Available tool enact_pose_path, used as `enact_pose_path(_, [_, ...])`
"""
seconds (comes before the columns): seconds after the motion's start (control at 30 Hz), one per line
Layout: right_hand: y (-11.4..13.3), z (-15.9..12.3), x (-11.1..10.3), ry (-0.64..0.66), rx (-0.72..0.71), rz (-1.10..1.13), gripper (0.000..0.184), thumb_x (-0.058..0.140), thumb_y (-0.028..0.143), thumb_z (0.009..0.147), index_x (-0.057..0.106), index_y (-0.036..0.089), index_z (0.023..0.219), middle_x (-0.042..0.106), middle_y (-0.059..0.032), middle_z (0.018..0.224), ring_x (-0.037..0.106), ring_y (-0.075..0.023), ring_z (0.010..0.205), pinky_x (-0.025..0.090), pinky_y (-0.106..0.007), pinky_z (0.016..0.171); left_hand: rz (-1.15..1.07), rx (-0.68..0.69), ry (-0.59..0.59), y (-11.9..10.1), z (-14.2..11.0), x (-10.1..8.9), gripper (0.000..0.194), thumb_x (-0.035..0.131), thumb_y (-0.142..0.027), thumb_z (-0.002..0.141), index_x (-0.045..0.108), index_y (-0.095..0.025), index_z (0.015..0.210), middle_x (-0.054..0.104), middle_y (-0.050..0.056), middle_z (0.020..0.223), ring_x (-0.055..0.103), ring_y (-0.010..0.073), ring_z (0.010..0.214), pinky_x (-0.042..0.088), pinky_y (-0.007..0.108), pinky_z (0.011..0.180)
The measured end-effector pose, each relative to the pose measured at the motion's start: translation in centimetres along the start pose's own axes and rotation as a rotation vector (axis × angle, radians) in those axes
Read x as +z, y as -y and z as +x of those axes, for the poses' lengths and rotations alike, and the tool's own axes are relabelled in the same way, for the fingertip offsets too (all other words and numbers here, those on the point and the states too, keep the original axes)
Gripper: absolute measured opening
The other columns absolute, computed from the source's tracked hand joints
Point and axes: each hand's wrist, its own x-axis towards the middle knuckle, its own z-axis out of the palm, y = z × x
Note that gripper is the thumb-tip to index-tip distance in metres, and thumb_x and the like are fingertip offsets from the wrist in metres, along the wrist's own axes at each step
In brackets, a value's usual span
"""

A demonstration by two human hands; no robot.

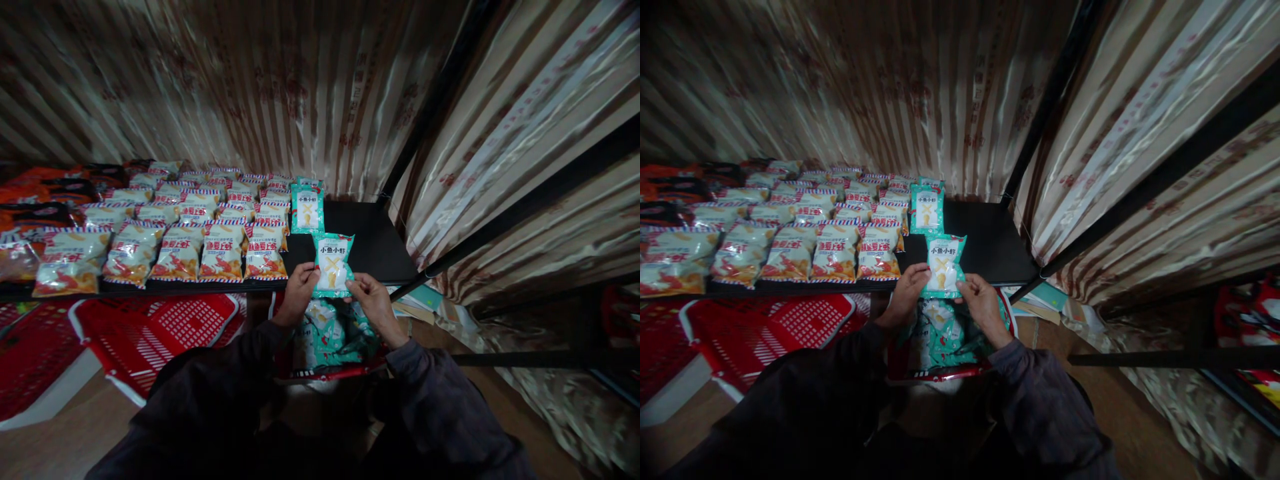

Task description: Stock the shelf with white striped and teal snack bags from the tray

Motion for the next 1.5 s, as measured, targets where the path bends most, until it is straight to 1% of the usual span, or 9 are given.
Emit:
enact_pose_path(0.23, [-0.1,0.2,-0.5,0.114,0.027,-0.073,0.044,0.078,0.054,0.062,0.068,0.02,0.089,0.063,0.0037,0.063,0.056,-0.0124,0.054,0.049,-0.025,0.053,0.03,0.043,-0.075,-1.6,1.6,-0.2,0.043,0.075,-0.042,0.067,0.061,-0.019,0.101,0.071,0.004,0.094,0.066,0.0171,0.09,0.051,0.027,0.076])
enact_pose_path(0.4, [0.0,0.1,-1.4,0.255,0.074,-0.148,0.044,0.078,0.053,0.062,0.07,0.019,0.089,0.06,0.0058,0.059,0.052,-0.0102,0.052,0.045,-0.023,0.052,0.046,0.11,-0.121,-3.3,2.5,-0.9,0.049,0.079,-0.045,0.065,0.062,-0.018,0.102,0.073,0.005,0.092,0.067,0.0182,0.088,0.051,0.03,0.081])
enact_pose_path(0.53, [0.4,0.0,-2.3,0.315,0.03,-0.207,0.042,0.075,0.053,0.07,0.073,0.018,0.093,0.057,0.0062,0.057,0.051,-0.0093,0.052,0.042,-0.022,0.052,0.177,0.07,0.04,-4.6,2.7,-1.6,0.039,0.083,-0.044,0.06,0.07,-0.017,0.084,0.073,0.005,0.08,0.066,0.019,0.076,0.051,0.03,0.073])
enact_pose_path(0.63, [0.4,-0.1,-2.5,0.314,0.018,-0.208,0.042,0.076,0.052,0.069,0.074,0.018,0.094,0.058,0.0059,0.058,0.051,-0.0101,0.052,0.042,-0.023,0.053,0.264,0.054,0.174,-5.0,2.6,-1.8,0.034,0.083,-0.043,0.06,0.074,-0.017,0.081,0.073,0.004,0.076,0.064,0.0181,0.071,0.049,0.028,0.067])
enact_pose_path(0.77, [0.1,0.0,-2.4,0.301,0.028,-0.221,0.043,0.079,0.053,0.064,0.075,0.018,0.088,0.055,0.0068,0.053,0.051,-0.0102,0.05,0.041,-0.023,0.051,0.351,0.062,0.233,-4.7,2.8,-2.0,0.028,0.082,-0.04,0.06,0.073,-0.017,0.074,0.068,0.001,0.066,0.058,0.0154,0.061,0.042,0.025,0.058])
enact_pose_path(0.97, [-0.2,0.0,-2.7,0.225,0.062,-0.167,0.042,0.08,0.053,0.061,0.072,0.019,0.084,0.062,0.0047,0.056,0.056,-0.0116,0.051,0.045,-0.024,0.052,0.414,0.171,0.083,-4.2,2.8,-1.8,0.018,0.073,-0.035,0.067,0.066,-0.018,0.065,0.062,-0.002,0.06,0.055,0.0141,0.059,0.04,0.023,0.056])
enact_pose_path(1.13, [0.0,-0.2,-2.7,0.107,0.045,-0.145,0.048,0.08,0.058,0.059,0.071,0.017,0.084,0.064,0.0034,0.057,0.055,-0.0112,0.049,0.043,-0.024,0.051,0.407,0.221,0.026,-3.6,2.7,-1.4,0.014,0.068,-0.032,0.071,0.066,-0.019,0.066,0.061,-0.003,0.06,0.054,0.0135,0.061,0.04,0.022,0.058])
enact_pose_path(1.4, [0.3,-0.9,-2.0,0.097,0.071,-0.026,0.047,0.084,0.053,0.057,0.069,0.02,0.086,0.066,0.0024,0.066,0.058,-0.0118,0.058,0.047,-0.024,0.057,0.348,0.237,-0.091,-3.4,2.8,-1.0,0.016,0.07,-0.034,0.069,0.066,-0.019,0.067,0.06,-0.003,0.063,0.052,0.0136,0.062,0.038,0.023,0.057])
enact_pose_path(1.5, [1.1,-1.3,-1.8,0.066,0.019,-0.011,0.044,0.084,0.053,0.057,0.069,0.022,0.085,0.066,0.0019,0.069,0.058,-0.0119,0.06,0.048,-0.024,0.056,0.28,0.228,-0.093,-3.6,2.7,-0.8,0.017,0.072,-0.036,0.068,0.069,-0.019,0.071,0.061,-0.003,0.064,0.053,0.0141,0.062,0.04,0.024,0.058])
